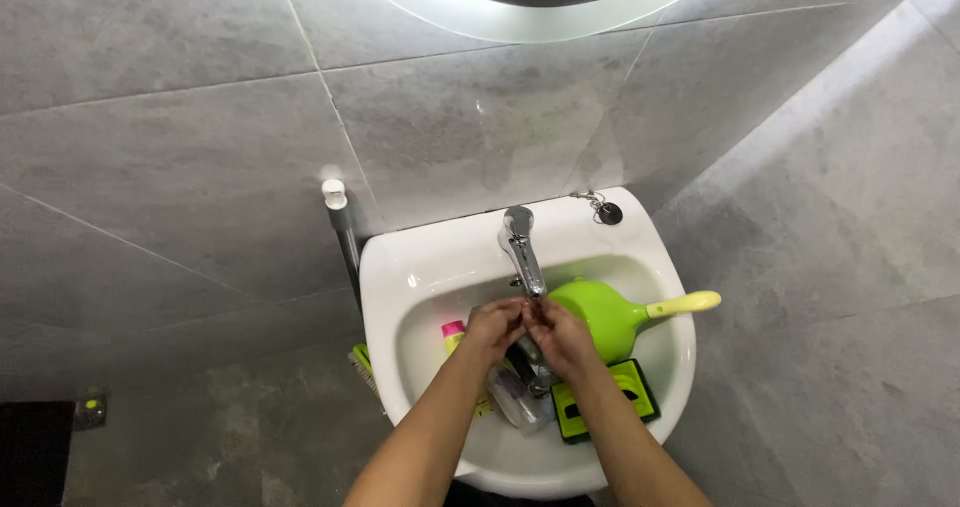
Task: Organizing various toiletries on the ledge and cleaning the surface of the bathroom sink with a sponge.
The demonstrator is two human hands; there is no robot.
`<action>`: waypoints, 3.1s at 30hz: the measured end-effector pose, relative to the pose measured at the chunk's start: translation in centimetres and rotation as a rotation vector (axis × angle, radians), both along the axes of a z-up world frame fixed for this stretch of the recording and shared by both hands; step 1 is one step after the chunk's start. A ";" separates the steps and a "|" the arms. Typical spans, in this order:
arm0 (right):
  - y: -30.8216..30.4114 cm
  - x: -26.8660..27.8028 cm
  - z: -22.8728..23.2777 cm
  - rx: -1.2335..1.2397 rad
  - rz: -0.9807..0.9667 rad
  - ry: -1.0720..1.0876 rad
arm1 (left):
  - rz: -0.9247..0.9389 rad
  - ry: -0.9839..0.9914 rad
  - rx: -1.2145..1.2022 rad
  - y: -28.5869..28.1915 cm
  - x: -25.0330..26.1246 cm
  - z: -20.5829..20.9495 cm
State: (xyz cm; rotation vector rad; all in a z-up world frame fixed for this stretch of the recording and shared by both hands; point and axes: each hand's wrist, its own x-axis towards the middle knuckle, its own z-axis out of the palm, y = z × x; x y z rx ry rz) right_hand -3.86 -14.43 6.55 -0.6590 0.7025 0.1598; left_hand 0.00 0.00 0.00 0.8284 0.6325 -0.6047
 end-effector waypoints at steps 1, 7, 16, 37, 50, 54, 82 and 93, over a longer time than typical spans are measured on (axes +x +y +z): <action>-0.2 0.1 -0.7 0.002 -0.004 -0.001 | -0.004 -0.001 0.002 0.8 -0.3 2.3; 1.2 0.9 -2.1 0.152 -0.017 0.006 | -0.188 -0.303 0.268 6.6 -0.2 13.3; 6.9 2.1 0.4 0.063 0.018 0.089 | -0.320 -0.938 1.142 16.8 0.1 19.0; 17.6 7.0 6.3 -2.141 1.003 -0.559 | -0.204 -1.111 1.355 19.6 -0.4 12.5; 4.8 -1.0 4.8 -0.668 0.288 -0.123 | -0.632 -1.138 1.663 6.4 -1.9 11.3; 0.4 0.6 1.9 -0.079 0.163 -0.131 | -0.727 -1.040 1.392 0.8 -4.2 14.0; -0.2 2.3 22.2 -1.749 0.685 -0.876 | -0.427 -0.345 1.003 5.4 -7.6 6.6; 3.3 0.9 21.8 -1.892 0.783 -0.687 | -0.967 -0.784 1.416 10.3 -11.0 11.7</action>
